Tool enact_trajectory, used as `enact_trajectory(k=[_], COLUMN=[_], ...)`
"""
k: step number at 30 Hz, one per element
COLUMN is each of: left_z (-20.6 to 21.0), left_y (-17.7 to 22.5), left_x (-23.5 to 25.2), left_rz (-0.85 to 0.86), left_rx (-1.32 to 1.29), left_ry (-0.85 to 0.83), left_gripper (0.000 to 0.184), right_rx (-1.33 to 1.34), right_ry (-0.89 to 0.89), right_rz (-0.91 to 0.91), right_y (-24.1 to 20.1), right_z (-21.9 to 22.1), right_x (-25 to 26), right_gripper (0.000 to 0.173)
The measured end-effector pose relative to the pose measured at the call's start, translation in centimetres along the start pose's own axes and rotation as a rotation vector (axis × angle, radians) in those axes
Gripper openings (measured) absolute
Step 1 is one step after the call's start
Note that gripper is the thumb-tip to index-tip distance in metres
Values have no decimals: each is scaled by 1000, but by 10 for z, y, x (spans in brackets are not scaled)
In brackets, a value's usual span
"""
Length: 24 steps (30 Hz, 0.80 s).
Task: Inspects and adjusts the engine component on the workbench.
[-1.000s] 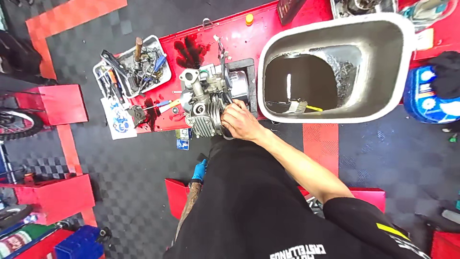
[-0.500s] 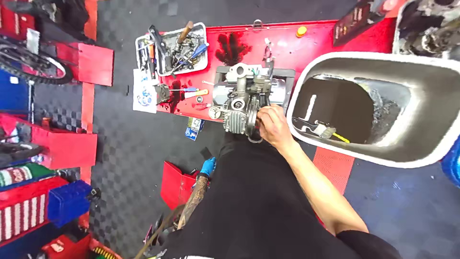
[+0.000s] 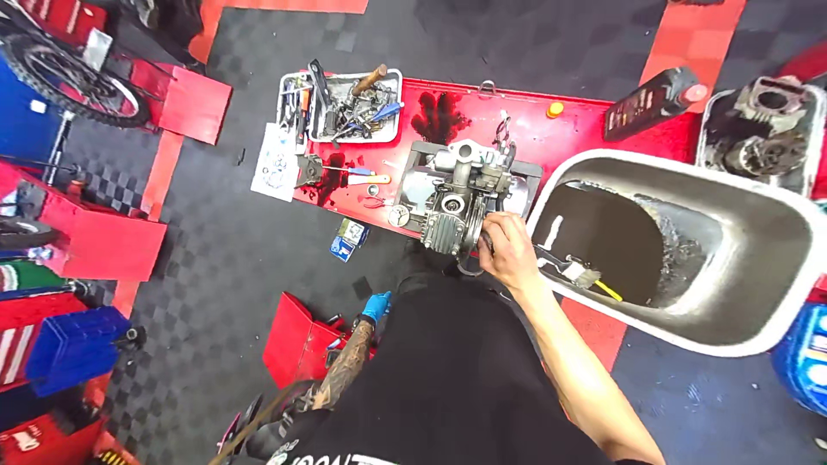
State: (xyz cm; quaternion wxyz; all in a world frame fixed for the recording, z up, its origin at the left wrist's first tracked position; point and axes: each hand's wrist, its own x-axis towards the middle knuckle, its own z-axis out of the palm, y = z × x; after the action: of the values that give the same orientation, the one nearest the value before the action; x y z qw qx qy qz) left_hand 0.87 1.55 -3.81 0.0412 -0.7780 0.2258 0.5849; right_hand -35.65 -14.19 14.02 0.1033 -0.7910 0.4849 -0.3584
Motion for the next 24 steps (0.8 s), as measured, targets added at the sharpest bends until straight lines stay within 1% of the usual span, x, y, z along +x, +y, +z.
enact_trajectory(k=[3, 8, 11, 14, 16, 18, 21, 22, 23, 24], left_z=[0, 2, -8, -39, -66, -93, -131, -138, -142, -141], left_y=[3, -3, 10, 62, 111, 165, 245, 267, 288, 308], left_x=[2, 7, 8, 4, 5, 9, 33, 45, 50, 41], left_rz=[7, -1, 45, 196, 333, 435, 519, 600, 731, 909], left_rx=[-33, -60, -93, -124, -150, -108, 131, 244, 385, 532], left_ry=[-1, 0, 24, 113, 182, 244, 366, 419, 491, 624], left_gripper=[55, 56, 56, 54, 50, 45, 39, 40, 40, 39], right_rx=[62, 4, -3, 89, 120, 103, 68, 55, 35, 7], right_ry=[23, 15, -24, -32, -40, -59, -75, -84, -95, -109], right_rz=[14, -41, -44, -6, 15, 19, 30, 42, 57, 75], right_y=[4, 6, 6, 7, 7, 6, 3, 1, -1, -4], right_z=[5, 5, 0, -3, -1, -2, -3, -4, -6, -7], right_x=[-3, 2, 4, 3, 2, 3, 4, 5, 5, 7], right_gripper=[20, 19, 20, 21, 20, 17, 15, 16, 17, 19])
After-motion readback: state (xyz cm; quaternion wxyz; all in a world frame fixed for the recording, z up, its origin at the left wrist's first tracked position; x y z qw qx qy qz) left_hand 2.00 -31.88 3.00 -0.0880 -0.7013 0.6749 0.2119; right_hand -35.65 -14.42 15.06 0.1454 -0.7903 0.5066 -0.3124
